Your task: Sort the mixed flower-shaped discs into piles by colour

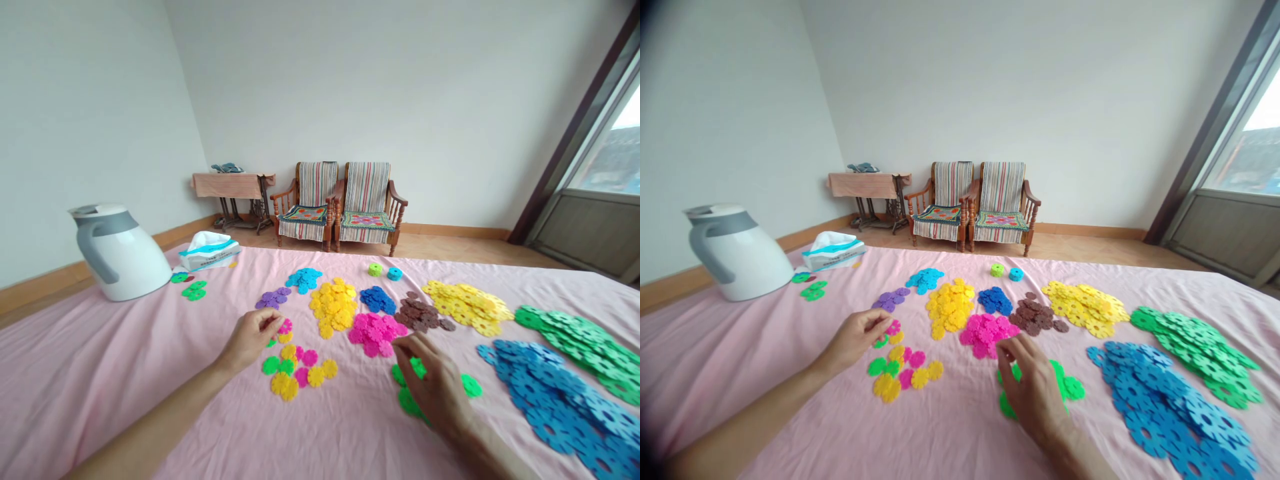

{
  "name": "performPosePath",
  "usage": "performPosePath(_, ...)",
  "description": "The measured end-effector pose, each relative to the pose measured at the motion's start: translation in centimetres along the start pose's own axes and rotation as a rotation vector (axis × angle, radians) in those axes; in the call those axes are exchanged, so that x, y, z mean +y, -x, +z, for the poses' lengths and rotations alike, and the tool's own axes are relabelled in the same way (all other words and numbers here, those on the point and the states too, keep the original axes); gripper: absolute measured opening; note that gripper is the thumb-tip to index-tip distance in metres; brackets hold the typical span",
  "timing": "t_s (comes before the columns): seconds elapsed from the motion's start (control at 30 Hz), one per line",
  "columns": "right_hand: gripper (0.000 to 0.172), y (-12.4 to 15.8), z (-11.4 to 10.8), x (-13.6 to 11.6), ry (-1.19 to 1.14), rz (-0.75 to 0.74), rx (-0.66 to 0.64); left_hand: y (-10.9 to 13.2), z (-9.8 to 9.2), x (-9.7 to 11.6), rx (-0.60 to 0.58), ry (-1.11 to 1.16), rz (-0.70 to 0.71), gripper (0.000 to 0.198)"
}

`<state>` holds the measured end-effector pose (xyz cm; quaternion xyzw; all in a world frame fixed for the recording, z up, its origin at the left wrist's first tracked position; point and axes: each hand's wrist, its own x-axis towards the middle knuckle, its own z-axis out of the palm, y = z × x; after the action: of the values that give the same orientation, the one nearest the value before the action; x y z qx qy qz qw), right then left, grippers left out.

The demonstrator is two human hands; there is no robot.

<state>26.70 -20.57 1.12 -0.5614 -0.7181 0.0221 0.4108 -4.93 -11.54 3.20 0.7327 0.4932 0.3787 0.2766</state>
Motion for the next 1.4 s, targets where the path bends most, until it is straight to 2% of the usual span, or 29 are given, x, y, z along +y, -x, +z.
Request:
performPosePath(0.1,0.019,-1.0,-1.4,2.0,0.046,0.102,0.160,-1.1,3.2,2.5,-0.148,0.134,0.004,0.021)
performPosePath(0.23,0.019,-1.4,-2.2,4.0,0.089,0.178,0.225,-3.2,8.5,4.7,-0.253,0.146,0.035,0.019)
performPosePath(0.33,0.019,-1.3,-2.1,4.5,0.088,0.185,0.208,-4.8,11.4,5.6,-0.264,0.202,0.030,0.018)
performPosePath(0.4,0.019,-1.3,-2.0,4.5,0.080,0.182,0.198,-5.5,12.0,5.7,-0.226,0.199,0.029,0.020)
performPosePath(0.47,0.018,-1.3,-1.9,4.3,0.067,0.178,0.189,-5.7,11.3,5.5,-0.207,0.152,0.031,0.022)
performPosePath(0.53,0.018,-1.4,-1.9,4.2,0.053,0.181,0.180,-5.3,9.7,5.2,-0.248,0.068,0.047,0.020)
performPosePath(0.67,0.019,-1.5,-1.8,4.0,0.020,0.204,0.159,-2.8,5.6,5.2,-0.363,-0.188,0.149,0.015)
performPosePath(0.77,0.020,-1.4,-1.6,3.9,0.003,0.220,0.128,-0.6,4.0,5.6,-0.485,-0.290,0.203,0.015)
performPosePath(0.83,0.020,-1.3,-1.5,3.8,0.004,0.217,0.111,0.5,3.9,5.7,-0.523,-0.326,0.246,0.020)
performPosePath(0.93,0.021,-1.2,-1.5,3.8,0.024,0.219,0.108,1.5,4.2,5.4,-0.511,-0.369,0.274,0.020)
performPosePath(1.13,0.020,-1.1,-1.5,3.9,0.031,0.224,0.095,1.6,4.3,5.2,-0.467,-0.393,0.245,0.006)
performPosePath(1.3,0.018,-1.2,-1.5,3.9,0.030,0.211,0.084,1.9,4.1,5.6,-0.474,-0.373,0.220,0.013)
performPosePath(1.4,0.017,-1.3,-1.4,3.9,0.025,0.202,0.073,2.0,4.3,5.6,-0.524,-0.367,0.217,0.013)
